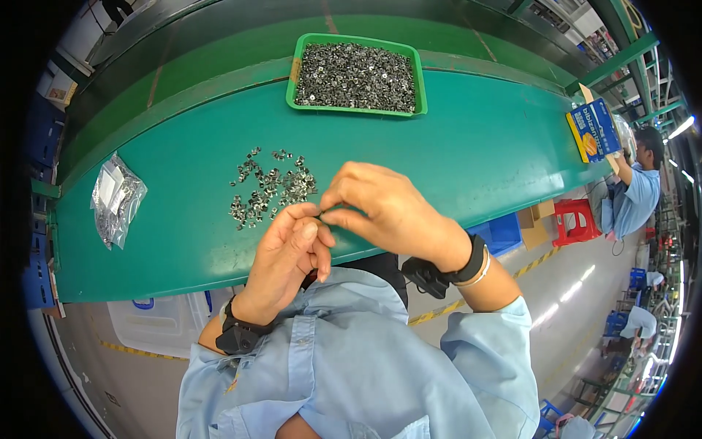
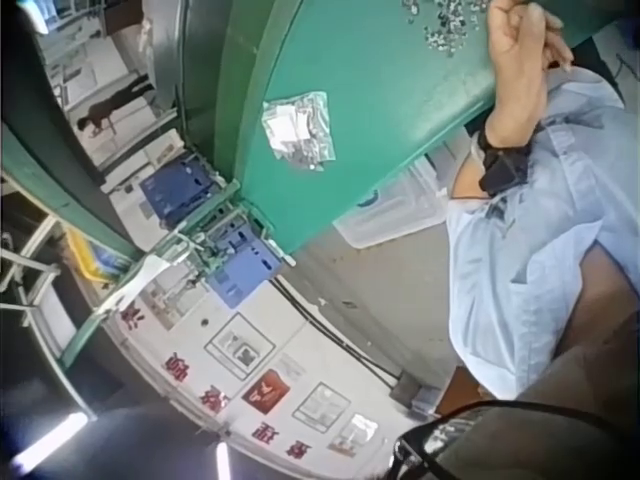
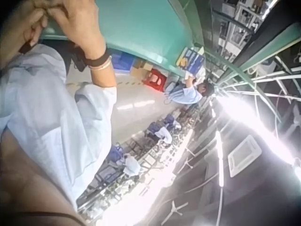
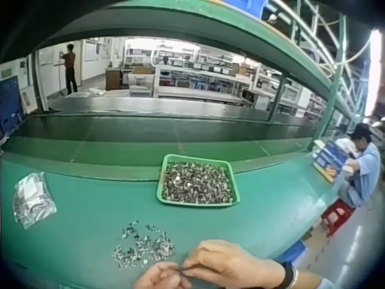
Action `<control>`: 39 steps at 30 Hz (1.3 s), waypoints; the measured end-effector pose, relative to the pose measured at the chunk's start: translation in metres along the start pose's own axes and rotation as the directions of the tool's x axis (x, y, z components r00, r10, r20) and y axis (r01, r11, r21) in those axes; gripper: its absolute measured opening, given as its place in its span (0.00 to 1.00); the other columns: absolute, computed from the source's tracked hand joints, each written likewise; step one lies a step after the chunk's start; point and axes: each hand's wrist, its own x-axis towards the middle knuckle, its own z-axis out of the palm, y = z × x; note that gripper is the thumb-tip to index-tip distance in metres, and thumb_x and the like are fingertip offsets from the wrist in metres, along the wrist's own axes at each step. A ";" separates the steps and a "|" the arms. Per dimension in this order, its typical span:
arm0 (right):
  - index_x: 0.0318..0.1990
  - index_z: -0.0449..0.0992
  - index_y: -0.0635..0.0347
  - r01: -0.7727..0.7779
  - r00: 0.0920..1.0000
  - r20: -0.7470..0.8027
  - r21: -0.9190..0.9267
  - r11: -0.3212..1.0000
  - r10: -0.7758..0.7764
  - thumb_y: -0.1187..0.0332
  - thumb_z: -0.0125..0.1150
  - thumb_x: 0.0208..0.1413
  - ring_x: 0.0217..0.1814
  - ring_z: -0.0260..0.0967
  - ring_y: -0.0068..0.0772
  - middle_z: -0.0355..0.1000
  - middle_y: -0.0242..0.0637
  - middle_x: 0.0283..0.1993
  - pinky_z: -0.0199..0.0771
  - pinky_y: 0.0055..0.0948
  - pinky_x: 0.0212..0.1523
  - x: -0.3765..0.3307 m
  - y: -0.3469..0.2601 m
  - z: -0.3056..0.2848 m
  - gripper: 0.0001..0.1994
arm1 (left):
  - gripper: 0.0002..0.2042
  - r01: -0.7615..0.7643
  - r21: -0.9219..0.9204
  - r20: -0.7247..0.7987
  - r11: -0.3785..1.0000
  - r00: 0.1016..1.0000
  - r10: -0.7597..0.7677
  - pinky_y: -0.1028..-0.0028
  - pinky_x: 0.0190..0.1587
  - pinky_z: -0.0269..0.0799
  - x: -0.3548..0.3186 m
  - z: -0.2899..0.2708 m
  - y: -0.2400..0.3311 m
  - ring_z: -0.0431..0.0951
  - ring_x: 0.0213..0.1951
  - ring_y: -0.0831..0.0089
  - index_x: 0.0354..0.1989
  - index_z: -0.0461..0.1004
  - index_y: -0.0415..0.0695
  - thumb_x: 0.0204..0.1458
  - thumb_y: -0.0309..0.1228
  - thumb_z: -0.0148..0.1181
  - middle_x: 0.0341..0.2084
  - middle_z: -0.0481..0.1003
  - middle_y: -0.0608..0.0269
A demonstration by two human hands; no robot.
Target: The person picks up a metal clip from the table, inspects it by hand, and places it into a green tray.
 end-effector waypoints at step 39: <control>0.35 0.74 0.58 -0.036 0.953 -0.294 0.126 0.991 0.072 0.79 0.65 0.42 0.36 0.68 0.35 0.69 0.35 0.33 0.69 0.29 0.34 -0.043 -0.020 0.042 0.11 | 0.10 0.002 -0.010 0.017 1.000 1.000 -0.001 0.78 0.24 0.67 -0.011 -0.002 -0.010 0.71 0.22 0.75 0.35 0.67 0.39 0.60 0.34 0.49 0.24 0.74 0.57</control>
